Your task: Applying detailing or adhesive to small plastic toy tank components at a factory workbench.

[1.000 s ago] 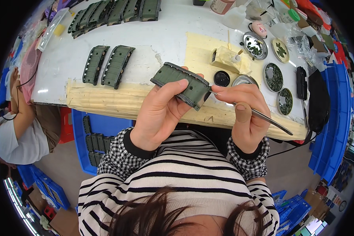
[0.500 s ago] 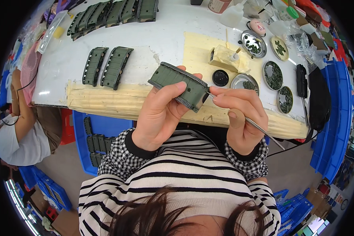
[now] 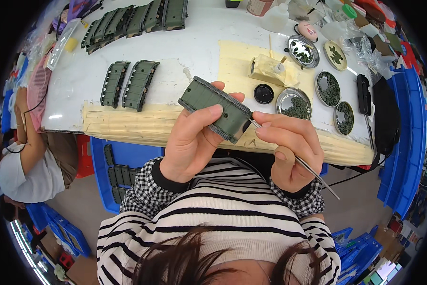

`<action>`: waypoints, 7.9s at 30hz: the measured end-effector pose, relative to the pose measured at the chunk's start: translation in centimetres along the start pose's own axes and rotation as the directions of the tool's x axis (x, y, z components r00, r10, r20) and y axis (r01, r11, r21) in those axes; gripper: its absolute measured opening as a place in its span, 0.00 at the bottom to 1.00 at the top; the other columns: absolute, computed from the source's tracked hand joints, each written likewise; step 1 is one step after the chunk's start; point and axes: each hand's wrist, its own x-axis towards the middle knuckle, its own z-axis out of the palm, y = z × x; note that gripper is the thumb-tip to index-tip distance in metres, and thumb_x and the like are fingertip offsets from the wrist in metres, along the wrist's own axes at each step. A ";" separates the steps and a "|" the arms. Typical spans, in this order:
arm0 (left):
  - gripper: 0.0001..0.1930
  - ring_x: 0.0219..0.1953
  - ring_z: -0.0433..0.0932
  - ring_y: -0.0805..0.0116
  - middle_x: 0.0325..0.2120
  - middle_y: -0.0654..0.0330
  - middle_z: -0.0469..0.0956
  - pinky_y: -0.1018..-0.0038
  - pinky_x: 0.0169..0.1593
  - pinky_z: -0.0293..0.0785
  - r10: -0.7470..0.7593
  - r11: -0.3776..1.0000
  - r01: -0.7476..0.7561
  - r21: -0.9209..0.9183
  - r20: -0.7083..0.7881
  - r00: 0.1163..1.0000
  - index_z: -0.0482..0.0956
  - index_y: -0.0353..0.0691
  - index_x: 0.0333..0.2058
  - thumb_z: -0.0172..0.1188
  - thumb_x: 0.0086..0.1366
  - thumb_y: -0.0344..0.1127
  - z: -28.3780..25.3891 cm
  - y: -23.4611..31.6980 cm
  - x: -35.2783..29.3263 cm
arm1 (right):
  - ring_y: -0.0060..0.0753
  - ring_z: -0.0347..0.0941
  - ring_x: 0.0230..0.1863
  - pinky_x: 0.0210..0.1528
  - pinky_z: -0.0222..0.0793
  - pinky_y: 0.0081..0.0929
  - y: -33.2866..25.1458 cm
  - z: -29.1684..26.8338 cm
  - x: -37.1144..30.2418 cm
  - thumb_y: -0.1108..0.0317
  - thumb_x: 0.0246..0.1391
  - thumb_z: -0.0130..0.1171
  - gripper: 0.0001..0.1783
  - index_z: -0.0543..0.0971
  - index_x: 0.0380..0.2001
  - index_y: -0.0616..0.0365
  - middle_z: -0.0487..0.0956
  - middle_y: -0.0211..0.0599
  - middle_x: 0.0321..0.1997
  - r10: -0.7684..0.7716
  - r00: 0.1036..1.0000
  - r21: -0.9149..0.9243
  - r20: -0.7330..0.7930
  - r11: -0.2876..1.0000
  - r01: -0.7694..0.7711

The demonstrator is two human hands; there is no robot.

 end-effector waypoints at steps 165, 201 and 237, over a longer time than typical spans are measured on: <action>0.13 0.45 0.79 0.69 0.48 0.50 0.76 0.74 0.47 0.80 0.017 0.994 -0.004 0.107 -0.125 0.992 0.72 0.40 0.47 0.56 0.68 0.39 0.1 0.0 1.1 | 0.36 0.79 0.43 0.44 0.74 0.25 0.8 1.5 0.1 0.77 0.51 0.60 0.10 0.81 0.39 0.64 0.80 0.45 0.43 0.055 0.998 0.141 -0.011 0.989 -0.053; 0.18 0.48 0.77 0.66 0.50 0.51 0.75 0.68 0.47 0.78 -0.014 0.996 0.022 0.089 -0.088 0.996 0.69 0.43 0.53 0.56 0.67 0.39 0.2 -0.2 0.7 | 0.42 0.77 0.47 0.50 0.74 0.33 -0.6 0.0 0.4 0.79 0.44 0.64 0.20 0.78 0.45 0.62 0.76 0.48 0.51 -0.005 0.989 0.095 0.151 0.995 -0.009; 0.33 0.41 0.80 0.64 0.46 0.49 0.71 0.76 0.49 0.81 -0.168 0.737 0.298 -0.606 0.264 0.950 0.66 0.28 0.49 0.61 0.60 0.54 2.1 0.2 1.5 | 0.38 0.76 0.27 0.35 0.73 0.30 -1.1 1.0 -2.8 0.49 0.68 0.38 0.28 0.71 0.49 0.67 0.77 0.49 0.26 -0.044 0.946 0.187 -0.320 0.976 0.108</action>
